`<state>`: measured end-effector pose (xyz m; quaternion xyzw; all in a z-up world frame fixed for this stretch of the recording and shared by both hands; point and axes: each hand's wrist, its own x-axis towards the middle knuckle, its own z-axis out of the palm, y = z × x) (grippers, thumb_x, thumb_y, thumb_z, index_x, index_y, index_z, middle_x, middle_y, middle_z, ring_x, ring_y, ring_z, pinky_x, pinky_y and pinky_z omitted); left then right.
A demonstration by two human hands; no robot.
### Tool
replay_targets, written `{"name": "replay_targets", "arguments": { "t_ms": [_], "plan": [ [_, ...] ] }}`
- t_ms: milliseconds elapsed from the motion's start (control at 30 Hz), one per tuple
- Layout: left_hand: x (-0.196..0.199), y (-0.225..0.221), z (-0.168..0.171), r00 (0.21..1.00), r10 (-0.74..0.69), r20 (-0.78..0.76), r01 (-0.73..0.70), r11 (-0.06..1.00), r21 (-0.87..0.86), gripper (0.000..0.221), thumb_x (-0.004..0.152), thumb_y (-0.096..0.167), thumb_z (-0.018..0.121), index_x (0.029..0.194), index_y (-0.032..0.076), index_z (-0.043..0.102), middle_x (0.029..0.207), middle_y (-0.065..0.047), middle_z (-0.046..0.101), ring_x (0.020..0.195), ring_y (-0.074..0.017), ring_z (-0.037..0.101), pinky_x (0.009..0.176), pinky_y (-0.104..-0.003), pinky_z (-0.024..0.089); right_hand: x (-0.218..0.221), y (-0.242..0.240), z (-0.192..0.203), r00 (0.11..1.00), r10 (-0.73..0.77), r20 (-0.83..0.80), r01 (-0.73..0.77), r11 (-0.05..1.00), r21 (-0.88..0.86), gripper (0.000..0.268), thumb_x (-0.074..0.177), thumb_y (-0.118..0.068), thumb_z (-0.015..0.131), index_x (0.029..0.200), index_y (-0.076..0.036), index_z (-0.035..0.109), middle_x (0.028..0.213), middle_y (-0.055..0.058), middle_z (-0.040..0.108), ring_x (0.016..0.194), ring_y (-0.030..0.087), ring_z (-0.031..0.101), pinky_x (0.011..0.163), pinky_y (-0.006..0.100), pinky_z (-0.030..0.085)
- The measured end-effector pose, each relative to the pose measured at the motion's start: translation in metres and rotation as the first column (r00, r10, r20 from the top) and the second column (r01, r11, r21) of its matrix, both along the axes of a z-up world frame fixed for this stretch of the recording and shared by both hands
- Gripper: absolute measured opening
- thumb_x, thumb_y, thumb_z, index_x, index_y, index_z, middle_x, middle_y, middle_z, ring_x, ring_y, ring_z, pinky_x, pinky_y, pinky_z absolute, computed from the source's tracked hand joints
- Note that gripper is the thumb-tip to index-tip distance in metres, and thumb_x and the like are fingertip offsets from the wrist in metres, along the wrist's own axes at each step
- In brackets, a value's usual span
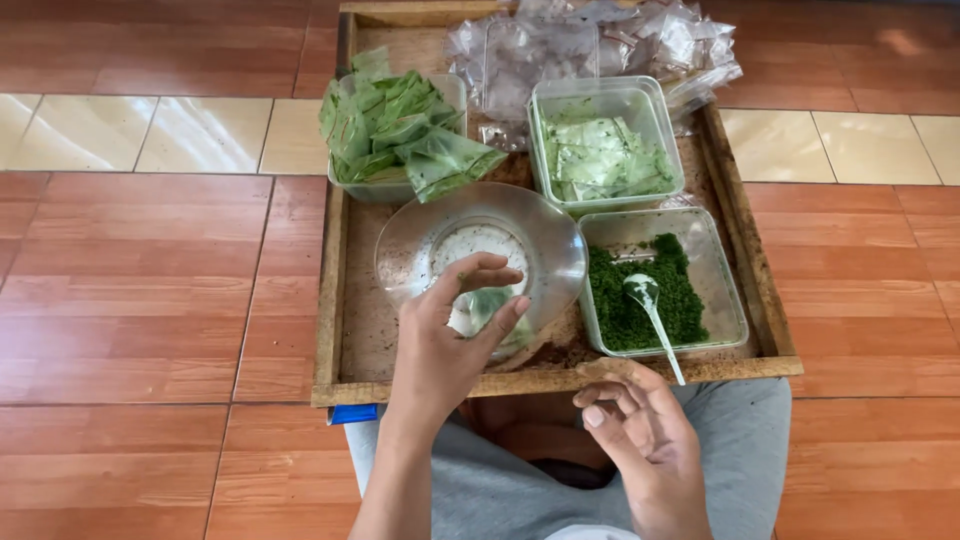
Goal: Wrapping green material into leaves using a spoon and folding them manually
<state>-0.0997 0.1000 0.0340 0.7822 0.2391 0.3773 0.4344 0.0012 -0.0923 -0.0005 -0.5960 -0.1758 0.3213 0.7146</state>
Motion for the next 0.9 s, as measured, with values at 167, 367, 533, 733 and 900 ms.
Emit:
{"name": "replay_targets", "arguments": {
  "t_ms": [167,367,533,733,900],
  "plan": [
    [-0.015,-0.001,0.006,0.988,0.070,0.141,-0.071,0.997,0.002,0.032,0.094,0.012,0.077,0.122,0.014,0.061,0.106,-0.003,0.079,0.102,-0.0127,0.077,0.096,-0.028,0.058,0.001,-0.002,-0.010,0.999,0.011,0.048,-0.008,0.998,-0.061,0.040,0.087,-0.001,0.068,0.126,-0.001,0.062,0.113,0.015,0.072,0.096,0.028,0.070,0.083,0.038,0.053],
    [-0.036,0.002,0.017,0.986,0.047,0.158,-0.065,0.992,0.109,0.015,0.099,0.011,0.071,0.114,0.010,0.066,0.107,-0.004,0.077,0.078,-0.0121,0.076,0.080,-0.026,0.058,-0.001,0.003,-0.010,0.997,-0.001,0.072,0.006,0.997,-0.079,0.036,0.089,-0.001,0.065,0.125,-0.002,0.060,0.115,0.015,0.072,0.097,0.027,0.070,0.078,0.036,0.052],
    [-0.038,0.003,0.015,0.982,0.030,0.186,-0.057,0.989,0.139,0.014,0.097,0.006,0.072,0.110,0.007,0.066,0.107,-0.008,0.077,0.104,-0.0190,0.076,0.096,-0.031,0.056,-0.004,0.002,-0.011,0.997,0.008,0.081,-0.002,0.997,-0.077,0.036,0.090,-0.001,0.065,0.125,-0.001,0.060,0.113,0.016,0.071,0.096,0.027,0.069,0.078,0.036,0.052],
    [-0.041,0.004,0.013,0.986,0.022,0.163,-0.049,0.985,0.164,0.014,0.096,0.005,0.074,0.108,0.008,0.067,0.109,-0.006,0.075,0.104,-0.0187,0.075,0.095,-0.030,0.057,-0.006,0.005,-0.004,0.997,0.005,0.074,0.003,0.995,-0.097,0.036,0.090,-0.001,0.065,0.126,-0.001,0.060,0.114,0.016,0.071,0.095,0.028,0.069,0.077,0.037,0.052],
    [-0.042,0.004,0.014,0.989,0.026,0.148,-0.053,0.982,0.184,0.016,0.095,0.004,0.075,0.109,0.008,0.067,0.110,-0.005,0.074,0.106,-0.0187,0.074,0.097,-0.031,0.056,-0.005,0.004,-0.008,0.995,0.024,0.097,-0.017,0.997,-0.073,0.035,0.090,-0.002,0.065,0.125,-0.002,0.060,0.118,0.016,0.072,0.095,0.026,0.069,0.077,0.035,0.051]
  ]
}}
